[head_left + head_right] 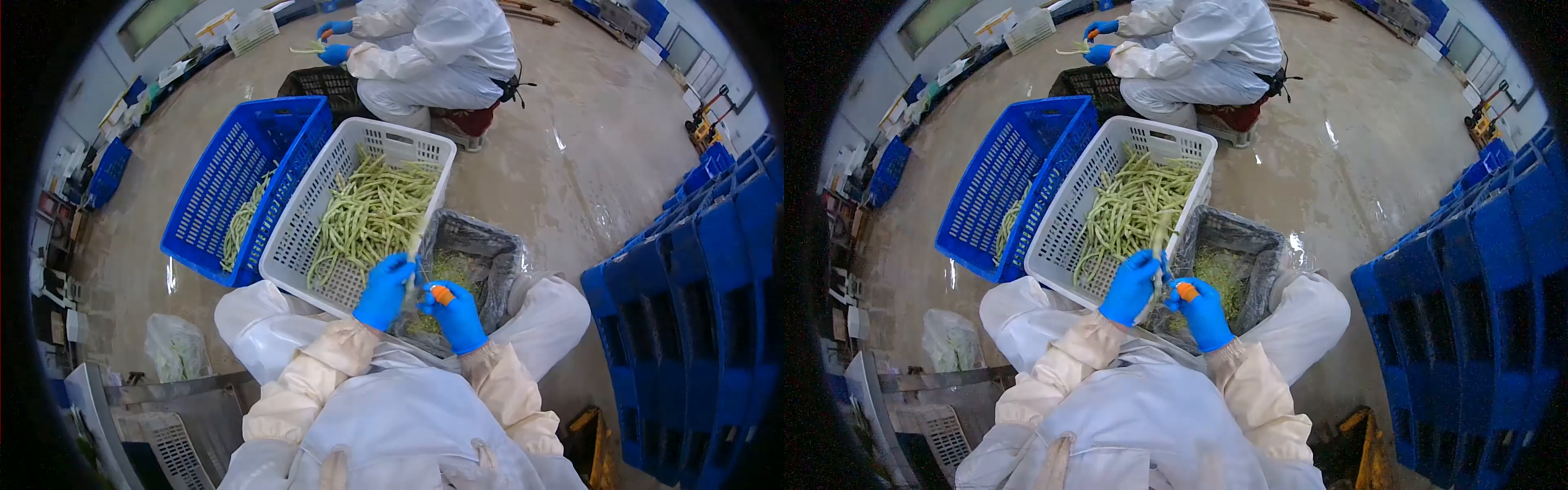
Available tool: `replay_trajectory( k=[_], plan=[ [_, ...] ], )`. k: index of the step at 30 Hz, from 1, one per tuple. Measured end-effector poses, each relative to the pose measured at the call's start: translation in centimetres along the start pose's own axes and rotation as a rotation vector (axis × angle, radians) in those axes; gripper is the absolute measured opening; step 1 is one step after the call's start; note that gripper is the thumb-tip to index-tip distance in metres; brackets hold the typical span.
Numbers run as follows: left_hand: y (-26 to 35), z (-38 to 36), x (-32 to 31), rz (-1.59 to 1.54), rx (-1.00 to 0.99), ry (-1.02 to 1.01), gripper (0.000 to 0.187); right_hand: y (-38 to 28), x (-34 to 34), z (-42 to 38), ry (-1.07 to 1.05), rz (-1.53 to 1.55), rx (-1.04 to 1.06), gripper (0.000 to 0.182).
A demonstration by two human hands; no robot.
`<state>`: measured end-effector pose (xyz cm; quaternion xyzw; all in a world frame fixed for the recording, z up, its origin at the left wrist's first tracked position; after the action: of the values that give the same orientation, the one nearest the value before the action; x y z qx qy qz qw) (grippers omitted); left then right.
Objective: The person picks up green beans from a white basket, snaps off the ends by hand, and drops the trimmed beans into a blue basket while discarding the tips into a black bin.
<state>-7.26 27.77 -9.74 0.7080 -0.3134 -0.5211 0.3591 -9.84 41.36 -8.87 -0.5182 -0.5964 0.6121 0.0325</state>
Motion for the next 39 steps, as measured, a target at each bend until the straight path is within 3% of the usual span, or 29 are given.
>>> replay_trajectory(
  k=[2, 4, 5, 7, 8, 10, 11, 13, 17, 30, 32, 33, 34, 35, 37, 39],
  plan=[
    [2.5, 0.9, 1.8, -0.326, -0.153, 0.051, 0.019, 0.5, 1.9, -0.4, 0.048, -0.031, -0.024, 0.016],
    [5.4, 2.0, 3.9, -0.59, -0.234, -0.045, 0.021, 0.4, 6.6, -0.7, 0.183, -0.097, 0.102, 0.014],
    [6.5, 2.2, 4.8, -0.59, -0.235, -0.044, 0.021, 1.1, 9.3, -0.7, 0.181, -0.098, 0.101, 0.014],
    [8.7, 1.9, 6.2, -0.753, -0.293, 0.089, 0.029, 2.6, 13.3, -0.9, 0.347, 0.246, 0.037, 0.02],
    [9.3, 1.9, 5.8, -0.752, -0.296, 0.09, 0.029, 2.8, 12.9, -0.7, 0.345, 0.246, 0.036, 0.02],
    [9.6, 2.4, 3.1, -0.76, -0.243, -0.087, 0.032, 1.5, 9.8, 0.2, 0.238, -0.435, 0.06, 0.022],
    [9.0, 2.6, 2.5, -0.724, -0.225, -0.07, 0.035, 1.3, 8.2, 0.3, 0.243, -0.435, 0.06, 0.022],
    [8.0, 3.0, 1.1, -0.714, -0.198, -0.094, 0.035, -0.4, 2.7, 0.6, -0.042, -0.447, 0.275, 0.029],
    [6.4, 3.1, 0.1, -0.61, -0.179, -0.136, 0.034, -2.0, -3.2, 0.2, -0.235, -0.307, 0.092, 0.028],
    [5.0, 2.6, 0.7, -0.535, -0.187, -0.01, 0.035, -0.1, -2.8, 1.1, -0.223, -0.455, 0.051, 0.017],
    [4.9, 2.5, 0.4, -0.525, -0.176, 0.012, 0.034, -0.3, -2.6, 1.0, -0.087, -0.873, 0.119, 0.015],
    [5.0, 2.4, 0.5, -0.32, -0.177, 0.065, 0.031, 0.0, -2.7, 1.0, -0.087, -0.874, 0.117, 0.015],
    [5.2, 2.2, 0.4, -0.116, -0.175, 0.116, 0.029, -0.5, -3.8, 0.6, -0.105, -1.187, 0.273, 0.017],
    [5.5, 1.9, -0.5, -0.117, -0.172, 0.117, 0.029, -0.7, -5.1, 0.0, -0.121, -1.498, 0.434, 0.018],
    [6.0, 1.5, -3.3, 0.371, -0.09, -0.049, 0.024, -0.1, -5.4, 0.1, -0.2, -1.558, 0.402, 0.019],
    [6.0, 1.4, -3.5, 0.47, -0.106, -0.084, 0.022, 0.2, -5.6, 0.2, -0.283, -1.619, 0.372, 0.019]
  ],
)
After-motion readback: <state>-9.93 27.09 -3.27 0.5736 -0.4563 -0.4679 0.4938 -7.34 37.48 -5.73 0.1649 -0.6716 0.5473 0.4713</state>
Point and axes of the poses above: each hand's wrist, its own z-axis towards the middle knuckle, its own x-axis out of the back of the hand, y = z × x, the point moved 7 cm from there along z, towards the middle knuckle, and after that the axes turned 8 degrees about -y, right-handed, at the moved point
